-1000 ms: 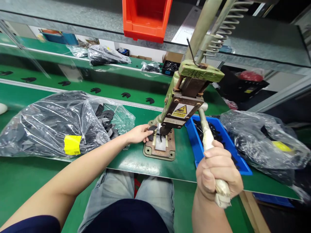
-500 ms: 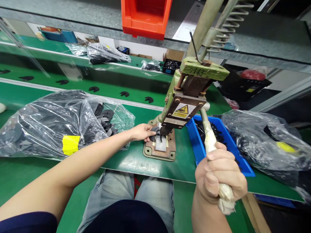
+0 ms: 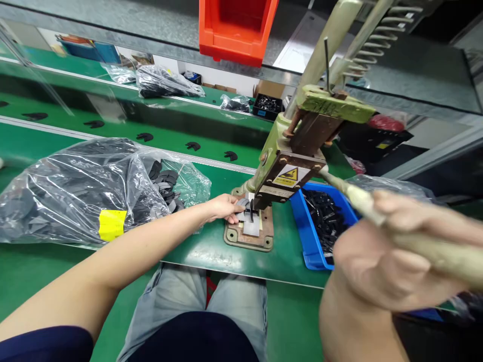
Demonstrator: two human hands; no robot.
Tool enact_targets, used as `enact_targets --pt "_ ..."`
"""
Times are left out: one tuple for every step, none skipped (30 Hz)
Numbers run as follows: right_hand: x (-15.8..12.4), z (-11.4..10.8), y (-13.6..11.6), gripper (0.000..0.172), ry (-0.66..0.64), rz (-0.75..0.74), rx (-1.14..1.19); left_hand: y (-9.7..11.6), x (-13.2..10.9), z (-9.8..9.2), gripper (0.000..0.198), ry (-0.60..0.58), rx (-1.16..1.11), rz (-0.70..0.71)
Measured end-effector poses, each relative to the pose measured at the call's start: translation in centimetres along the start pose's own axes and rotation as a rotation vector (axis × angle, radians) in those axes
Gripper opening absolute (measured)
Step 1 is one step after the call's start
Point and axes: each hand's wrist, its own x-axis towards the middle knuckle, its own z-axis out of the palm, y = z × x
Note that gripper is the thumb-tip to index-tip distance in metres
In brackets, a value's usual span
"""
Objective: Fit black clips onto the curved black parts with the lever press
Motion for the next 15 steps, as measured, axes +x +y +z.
enact_targets --pt "1.6 0.4 0.4 0.047 -0.037 0.036 -0.019 -0.1 -0.1 0.0 0.036 0.000 -0.005 0.011" --pt "2.8 0.7 0.7 0.054 -0.077 0.083 -0.045 -0.1 -0.3 0.0 0.035 -0.001 -0.010 0.023" --pt "3.6 0.8 1.1 0.058 -0.119 0.132 -0.068 -0.2 -0.6 -0.1 0.035 0.000 -0.015 0.038" --pt "3.8 0.7 1.4 0.060 -0.144 0.163 -0.083 -0.2 -1.0 -0.3 0.034 0.003 -0.024 0.056" --pt "3.4 0.4 1.8 0.060 -0.133 0.166 -0.100 -0.3 -1.6 -0.6 0.035 0.009 -0.032 0.078" --pt "2.3 -0.2 2.1 0.058 -0.094 0.144 -0.122 -0.4 -2.3 -0.9 0.037 0.013 -0.040 0.102" --pt "0.6 -0.9 2.4 0.054 -0.041 0.125 -0.146 -0.5 -3.1 -1.3 0.039 0.013 -0.045 0.129" --pt "-1.6 -1.6 2.7 0.050 0.013 0.145 -0.190 -0.5 -4.2 -1.6 0.041 0.006 -0.049 0.155" --pt "-4.0 -2.3 2.8 0.047 0.019 0.213 -0.242 -0.5 -5.3 -1.8 0.043 -0.007 -0.048 0.179" --pt "-6.5 -2.9 2.7 0.042 -0.031 0.346 -0.265 -0.5 -6.4 -1.9 0.044 -0.024 -0.044 0.199" --pt "-9.0 -3.1 2.5 0.036 -0.149 0.516 -0.232 -0.5 -7.6 -1.8 0.045 -0.044 -0.037 0.215" --pt "-11.3 -3.1 2.2 0.034 -0.300 0.682 -0.146 -0.4 -8.8 -1.6 0.046 -0.061 -0.027 0.229" --pt "-13.2 -2.8 1.7 0.033 -0.406 0.758 -0.097 -0.2 -9.8 -1.2 0.047 -0.071 -0.014 0.243" --pt "-14.8 -2.3 1.1 0.031 -0.478 0.814 -0.062 -0.1 -10.7 -0.7 0.046 -0.077 0.001 0.255" --pt "-16.1 -1.5 0.5 0.030 -0.522 0.855 -0.035 0.0 -11.5 -0.2 0.046 -0.077 0.018 0.266"
